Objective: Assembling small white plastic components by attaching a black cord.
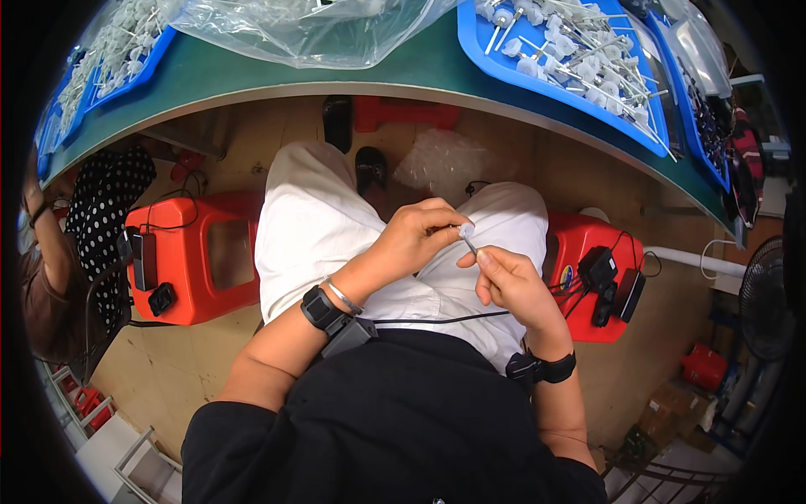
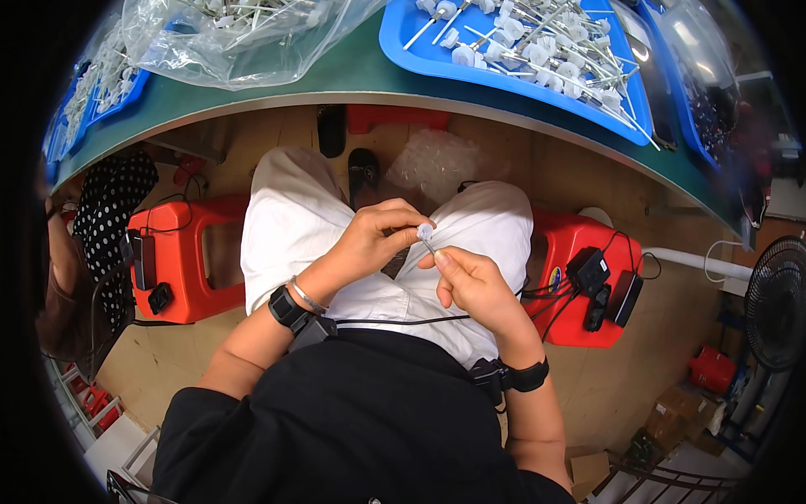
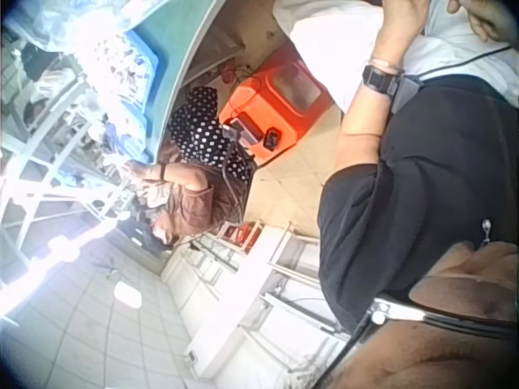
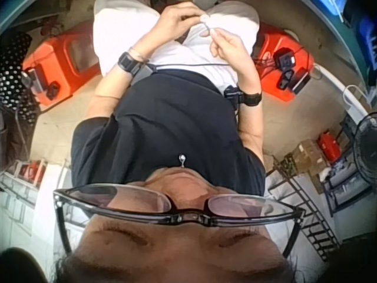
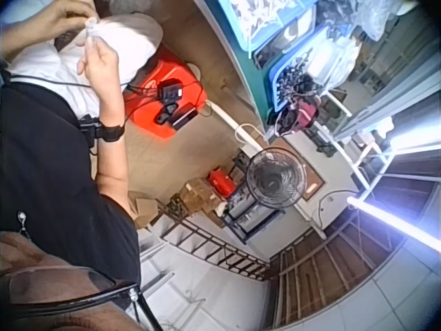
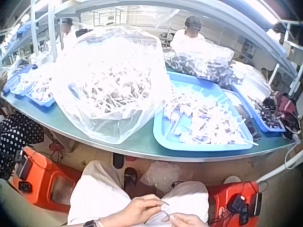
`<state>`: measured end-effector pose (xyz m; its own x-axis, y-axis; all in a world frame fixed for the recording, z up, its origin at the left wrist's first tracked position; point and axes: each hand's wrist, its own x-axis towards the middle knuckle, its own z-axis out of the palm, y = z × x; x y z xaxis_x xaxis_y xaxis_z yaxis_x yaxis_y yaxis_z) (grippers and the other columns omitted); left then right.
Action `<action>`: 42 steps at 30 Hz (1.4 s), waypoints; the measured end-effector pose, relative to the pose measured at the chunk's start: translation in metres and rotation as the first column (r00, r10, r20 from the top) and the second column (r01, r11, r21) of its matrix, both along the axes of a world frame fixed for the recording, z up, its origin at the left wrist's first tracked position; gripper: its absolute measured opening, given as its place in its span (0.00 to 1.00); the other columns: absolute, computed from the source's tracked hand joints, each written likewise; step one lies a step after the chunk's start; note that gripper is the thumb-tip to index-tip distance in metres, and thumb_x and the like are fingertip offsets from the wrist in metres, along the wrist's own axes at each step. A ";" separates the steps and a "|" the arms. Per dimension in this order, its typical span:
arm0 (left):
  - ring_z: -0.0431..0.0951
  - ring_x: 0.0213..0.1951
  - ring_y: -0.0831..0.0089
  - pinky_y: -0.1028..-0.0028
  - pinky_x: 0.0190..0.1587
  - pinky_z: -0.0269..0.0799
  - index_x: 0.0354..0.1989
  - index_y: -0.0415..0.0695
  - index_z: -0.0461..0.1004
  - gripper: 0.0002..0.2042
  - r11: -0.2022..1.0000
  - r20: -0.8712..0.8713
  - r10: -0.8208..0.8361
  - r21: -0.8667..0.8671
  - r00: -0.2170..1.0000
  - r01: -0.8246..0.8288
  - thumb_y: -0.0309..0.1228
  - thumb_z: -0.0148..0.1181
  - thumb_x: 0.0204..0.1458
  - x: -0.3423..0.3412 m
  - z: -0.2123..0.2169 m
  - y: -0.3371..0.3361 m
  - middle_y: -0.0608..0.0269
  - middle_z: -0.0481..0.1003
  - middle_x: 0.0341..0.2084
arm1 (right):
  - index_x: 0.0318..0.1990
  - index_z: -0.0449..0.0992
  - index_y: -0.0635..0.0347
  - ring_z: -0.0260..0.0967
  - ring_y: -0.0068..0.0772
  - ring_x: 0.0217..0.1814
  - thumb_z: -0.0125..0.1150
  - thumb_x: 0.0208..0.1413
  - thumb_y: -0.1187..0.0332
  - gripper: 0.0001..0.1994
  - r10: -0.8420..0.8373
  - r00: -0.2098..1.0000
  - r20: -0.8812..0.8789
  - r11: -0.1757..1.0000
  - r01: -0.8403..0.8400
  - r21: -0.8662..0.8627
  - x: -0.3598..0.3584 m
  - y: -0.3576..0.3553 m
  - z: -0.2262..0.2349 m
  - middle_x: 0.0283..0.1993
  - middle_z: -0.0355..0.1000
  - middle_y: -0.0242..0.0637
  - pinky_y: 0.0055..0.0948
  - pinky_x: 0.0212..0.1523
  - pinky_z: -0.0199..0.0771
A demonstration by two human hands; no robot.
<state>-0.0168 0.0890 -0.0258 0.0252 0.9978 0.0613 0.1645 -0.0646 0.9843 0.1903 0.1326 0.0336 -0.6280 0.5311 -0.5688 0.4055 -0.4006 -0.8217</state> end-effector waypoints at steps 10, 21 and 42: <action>0.78 0.36 0.76 0.77 0.38 0.72 0.42 0.39 0.82 0.07 0.994 0.074 -0.037 -0.103 0.997 0.045 0.25 0.64 0.56 0.002 -0.007 0.002 0.63 0.78 0.34 | 0.47 0.77 0.64 0.44 0.08 0.12 0.44 0.72 0.55 0.21 -0.040 0.997 -0.064 0.986 0.029 -0.165 0.001 0.004 -0.007 0.18 0.69 0.29 0.15 0.16 0.44; 0.76 0.35 0.77 0.77 0.37 0.71 0.42 0.40 0.82 0.07 0.992 0.077 -0.045 -0.117 0.996 0.054 0.26 0.65 0.56 0.001 -0.007 0.002 0.65 0.77 0.33 | 0.47 0.77 0.64 0.42 0.08 0.12 0.44 0.72 0.55 0.21 -0.054 0.996 -0.076 0.978 0.038 -0.204 0.002 0.005 -0.010 0.19 0.69 0.30 0.15 0.15 0.42; 0.73 0.32 0.82 0.79 0.34 0.68 0.42 0.39 0.82 0.07 0.986 0.068 0.007 -0.166 0.998 0.005 0.26 0.64 0.57 0.002 -0.014 0.001 0.67 0.76 0.31 | 0.50 0.77 0.62 0.49 0.09 0.17 0.45 0.72 0.57 0.19 -0.011 0.999 -0.045 0.998 0.008 -0.058 -0.003 0.004 -0.007 0.19 0.69 0.27 0.16 0.21 0.52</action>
